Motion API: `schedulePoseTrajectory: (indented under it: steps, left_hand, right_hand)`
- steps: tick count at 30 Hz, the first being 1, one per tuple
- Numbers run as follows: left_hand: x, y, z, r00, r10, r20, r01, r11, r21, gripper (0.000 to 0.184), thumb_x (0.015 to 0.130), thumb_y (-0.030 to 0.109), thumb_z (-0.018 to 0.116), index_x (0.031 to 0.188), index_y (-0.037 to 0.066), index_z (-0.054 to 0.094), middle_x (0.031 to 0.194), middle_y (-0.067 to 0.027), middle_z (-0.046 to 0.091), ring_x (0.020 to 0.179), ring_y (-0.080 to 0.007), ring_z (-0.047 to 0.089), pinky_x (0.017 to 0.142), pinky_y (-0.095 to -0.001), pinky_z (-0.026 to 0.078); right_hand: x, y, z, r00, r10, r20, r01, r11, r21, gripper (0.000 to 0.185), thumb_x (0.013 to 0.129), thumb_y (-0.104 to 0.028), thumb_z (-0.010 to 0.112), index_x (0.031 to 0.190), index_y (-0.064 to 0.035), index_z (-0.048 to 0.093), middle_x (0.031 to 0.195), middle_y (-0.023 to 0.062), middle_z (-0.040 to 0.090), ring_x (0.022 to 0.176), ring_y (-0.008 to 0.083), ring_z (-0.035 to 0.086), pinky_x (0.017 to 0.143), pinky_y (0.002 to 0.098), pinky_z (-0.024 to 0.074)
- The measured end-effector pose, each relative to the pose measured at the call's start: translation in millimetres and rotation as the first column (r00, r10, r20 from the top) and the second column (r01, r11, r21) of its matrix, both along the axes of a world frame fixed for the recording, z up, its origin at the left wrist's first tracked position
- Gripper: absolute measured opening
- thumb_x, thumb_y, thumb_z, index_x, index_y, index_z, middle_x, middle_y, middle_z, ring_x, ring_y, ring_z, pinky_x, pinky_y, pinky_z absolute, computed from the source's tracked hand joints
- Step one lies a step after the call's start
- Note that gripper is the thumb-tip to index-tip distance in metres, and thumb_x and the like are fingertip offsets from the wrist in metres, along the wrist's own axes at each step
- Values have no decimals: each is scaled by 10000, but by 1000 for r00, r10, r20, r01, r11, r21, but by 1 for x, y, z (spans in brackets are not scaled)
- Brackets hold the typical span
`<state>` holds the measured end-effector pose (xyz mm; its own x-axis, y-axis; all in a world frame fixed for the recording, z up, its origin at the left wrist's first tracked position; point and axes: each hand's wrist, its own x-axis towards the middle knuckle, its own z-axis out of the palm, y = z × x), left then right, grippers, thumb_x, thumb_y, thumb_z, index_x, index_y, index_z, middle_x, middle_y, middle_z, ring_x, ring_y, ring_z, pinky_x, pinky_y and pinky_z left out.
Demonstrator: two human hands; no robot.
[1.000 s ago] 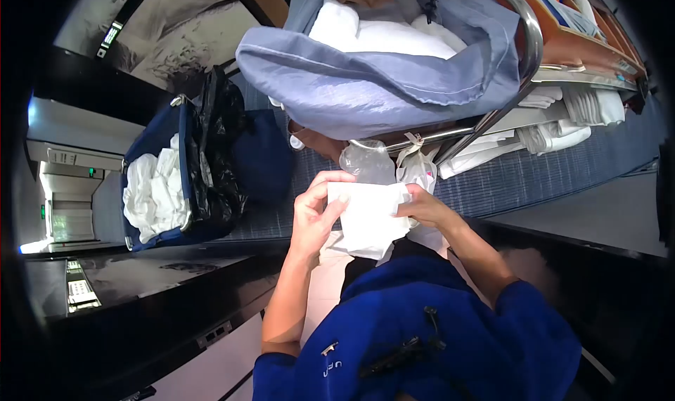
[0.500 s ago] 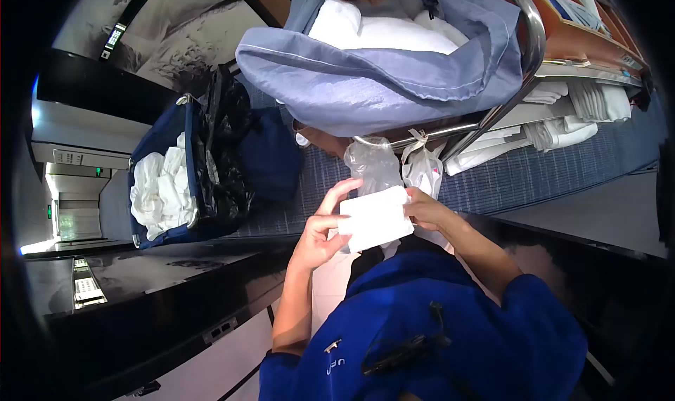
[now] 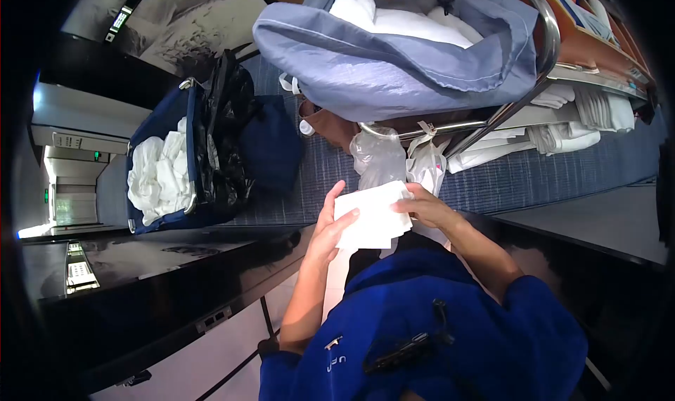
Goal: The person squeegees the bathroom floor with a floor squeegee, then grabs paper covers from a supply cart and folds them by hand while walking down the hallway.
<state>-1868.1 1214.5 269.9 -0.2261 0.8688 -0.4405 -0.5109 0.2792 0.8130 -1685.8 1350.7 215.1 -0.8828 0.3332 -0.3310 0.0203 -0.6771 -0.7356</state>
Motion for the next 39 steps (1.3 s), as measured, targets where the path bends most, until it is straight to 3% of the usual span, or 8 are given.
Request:
schedulePoseTrajectory:
  steps: [5,8,12,19,23,26,34,39]
  left_hand:
    - [19,-3,-29,972,225,69,-219,973,-76,782,823,89,676,1427,16,185,1275,-140,450,1193,-219,451,1003,-324,375]
    - [38,-2,-39,961,268,-64,-272,960,-67,790,840,119,673,1425,-13,159,1294,-150,434,1189,-217,452,1000,-323,376]
    - [34,-9,-40,960,279,19,-279,960,-23,777,845,131,678,1410,-36,173,1261,-164,478,1141,-205,502,960,-319,420]
    - [23,-17,-48,931,313,188,-291,947,-134,318,873,158,650,1131,-2,556,1008,-96,651,891,-164,638,798,-290,525]
    - [22,-22,-53,878,361,313,-344,932,-110,317,900,214,612,1130,1,564,1035,-101,648,908,-187,643,809,-313,532]
    - [13,-30,-57,786,328,523,-336,938,-82,389,927,272,560,1190,-13,526,1127,-130,614,1010,-229,614,878,-361,511]
    - [9,-55,-78,560,315,767,-479,878,-11,490,931,306,491,1281,-35,456,1260,-186,537,1148,-332,536,999,-482,416]
    - [16,-59,-90,524,259,811,-489,871,38,506,907,310,504,1284,-25,459,1262,-188,537,1153,-350,529,999,-501,410]
  right_hand:
    - [-6,-12,3,993,-117,-5,113,967,-229,518,906,-339,567,1263,13,438,1165,98,554,1041,149,556,876,289,462]
    - [-19,-26,-11,984,-162,78,157,985,65,538,891,-317,610,1268,15,417,1198,115,526,1084,147,527,879,298,464]
    - [-15,-24,9,990,-102,95,86,984,155,471,851,-127,651,1253,4,444,1091,88,583,995,153,573,877,287,470]
    - [-16,-26,12,960,-111,257,24,948,318,427,892,-278,604,1203,-8,488,1008,71,610,923,146,592,785,283,505]
    - [-14,-14,11,980,-143,135,160,979,-124,405,895,-253,596,1224,-37,500,1039,83,599,947,155,605,685,319,560]
    - [-12,-14,12,981,-98,167,93,995,38,416,868,-186,633,1229,-31,497,1052,88,606,938,148,612,659,287,566]
    - [-19,-25,26,982,-172,84,170,985,26,187,865,-118,634,982,28,628,833,88,668,700,123,647,541,230,529]
    - [-18,-27,30,969,-186,163,96,890,446,163,854,-103,633,957,24,643,793,42,655,652,75,602,539,196,451]
